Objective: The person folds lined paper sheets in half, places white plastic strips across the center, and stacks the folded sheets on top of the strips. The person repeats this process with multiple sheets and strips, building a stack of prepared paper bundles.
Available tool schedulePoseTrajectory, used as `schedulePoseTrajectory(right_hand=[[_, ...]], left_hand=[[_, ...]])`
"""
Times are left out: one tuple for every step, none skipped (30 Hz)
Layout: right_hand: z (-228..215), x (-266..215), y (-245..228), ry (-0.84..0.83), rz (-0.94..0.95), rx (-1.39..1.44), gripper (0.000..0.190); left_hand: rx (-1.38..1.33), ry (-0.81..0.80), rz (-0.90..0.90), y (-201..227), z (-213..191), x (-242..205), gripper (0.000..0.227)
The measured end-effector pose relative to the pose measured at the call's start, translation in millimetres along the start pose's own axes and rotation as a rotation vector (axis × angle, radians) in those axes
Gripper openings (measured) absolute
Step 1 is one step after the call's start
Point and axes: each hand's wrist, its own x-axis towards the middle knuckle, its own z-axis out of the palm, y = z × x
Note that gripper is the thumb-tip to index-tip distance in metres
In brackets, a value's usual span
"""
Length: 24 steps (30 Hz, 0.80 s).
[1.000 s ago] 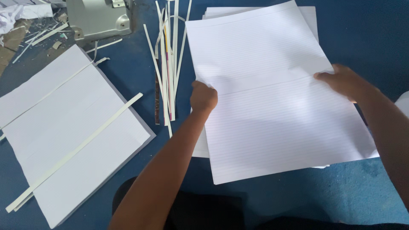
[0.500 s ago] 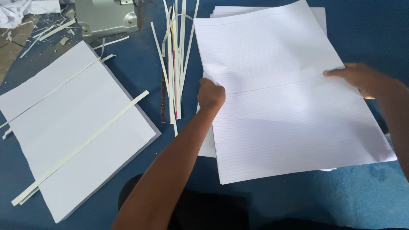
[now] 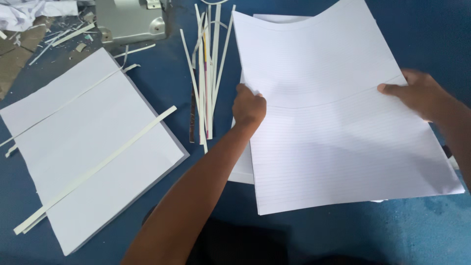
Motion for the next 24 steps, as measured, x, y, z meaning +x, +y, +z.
schedulePoseTrajectory(right_hand=[[-1, -7, -5, 0.020, -0.009, -0.010, 0.060], [-1, -14, -12, 0.039, -0.022, -0.021, 0.058], [-2, -20, -19, 0.058, -0.034, -0.032, 0.056], [-2, -26, -27, 0.056, -0.024, -0.021, 0.057], [-3, -30, -35, 0.055, -0.015, -0.011, 0.057], [-4, -35, -41, 0.053, -0.002, -0.005, 0.058], [-5, -40, -47, 0.046, -0.028, -0.018, 0.057], [-5, -44, -56, 0.041, -0.059, -0.030, 0.056], [-4, -47, -65, 0.035, -0.090, -0.041, 0.056], [-2, -50, -76, 0.037, -0.107, -0.032, 0.055], [2, -53, -86, 0.039, -0.123, -0.022, 0.054], [6, -55, -97, 0.039, -0.141, -0.014, 0.053], [11, -58, -108, 0.042, -0.157, 0.001, 0.054], [18, -60, -121, 0.045, -0.177, 0.016, 0.055], [24, -62, -133, 0.047, -0.197, 0.031, 0.055], [29, -62, -147, 0.019, -0.241, 0.089, 0.055], [35, -63, -161, -0.010, -0.284, 0.147, 0.054], [40, -65, -174, -0.039, -0.325, 0.204, 0.053], [46, -67, -187, -0.039, -0.332, 0.182, 0.053], [56, -68, -202, -0.039, -0.339, 0.159, 0.053], [63, -69, -216, -0.039, -0.346, 0.136, 0.053], [68, -70, -230, -0.082, -0.380, 0.192, 0.052], [75, -70, -246, -0.125, -0.414, 0.248, 0.052], [82, -72, -262, -0.169, -0.449, 0.304, 0.052]], left_hand=[[0.012, -0.015, -0.004, 2, -3, 1, 0.050], [0.024, -0.026, -0.009, 3, -8, 4, 0.048], [0.036, -0.038, -0.015, 3, -13, 6, 0.046], [0.044, -0.011, 0.000, 2, -19, 8, 0.044], [0.052, 0.016, 0.014, -1, -26, 11, 0.043], [0.059, 0.039, 0.026, -3, -32, 12, 0.041], [0.049, 0.049, 0.031, -6, -39, 14, 0.041], [0.039, 0.064, 0.039, -9, -49, 19, 0.042], [0.029, 0.079, 0.046, -13, -61, 23, 0.042], [0.038, 0.101, 0.067, -16, -73, 27, 0.044], [0.047, 0.123, 0.089, -20, -85, 31, 0.046], [0.057, 0.146, 0.108, -24, -99, 35, 0.048], [0.051, 0.155, 0.102, -29, -112, 39, 0.048], [0.045, 0.168, 0.095, -35, -128, 43, 0.047], [0.040, 0.180, 0.089, -41, -143, 47, 0.047], [0.051, 0.198, 0.094, -47, -159, 51, 0.045], [0.061, 0.215, 0.099, -54, -176, 55, 0.044], [0.072, 0.231, 0.104, -60, -192, 58, 0.042], [0.084, 0.259, 0.103, -66, -210, 61, 0.042], [0.096, 0.286, 0.102, -71, -227, 65, 0.041], [0.109, 0.314, 0.100, -77, -244, 68, 0.041], [0.110, 0.325, 0.088, -83, -260, 69, 0.042], [0.110, 0.337, 0.076, -89, -278, 70, 0.043], [0.111, 0.351, 0.064, -95, -295, 70, 0.044]])
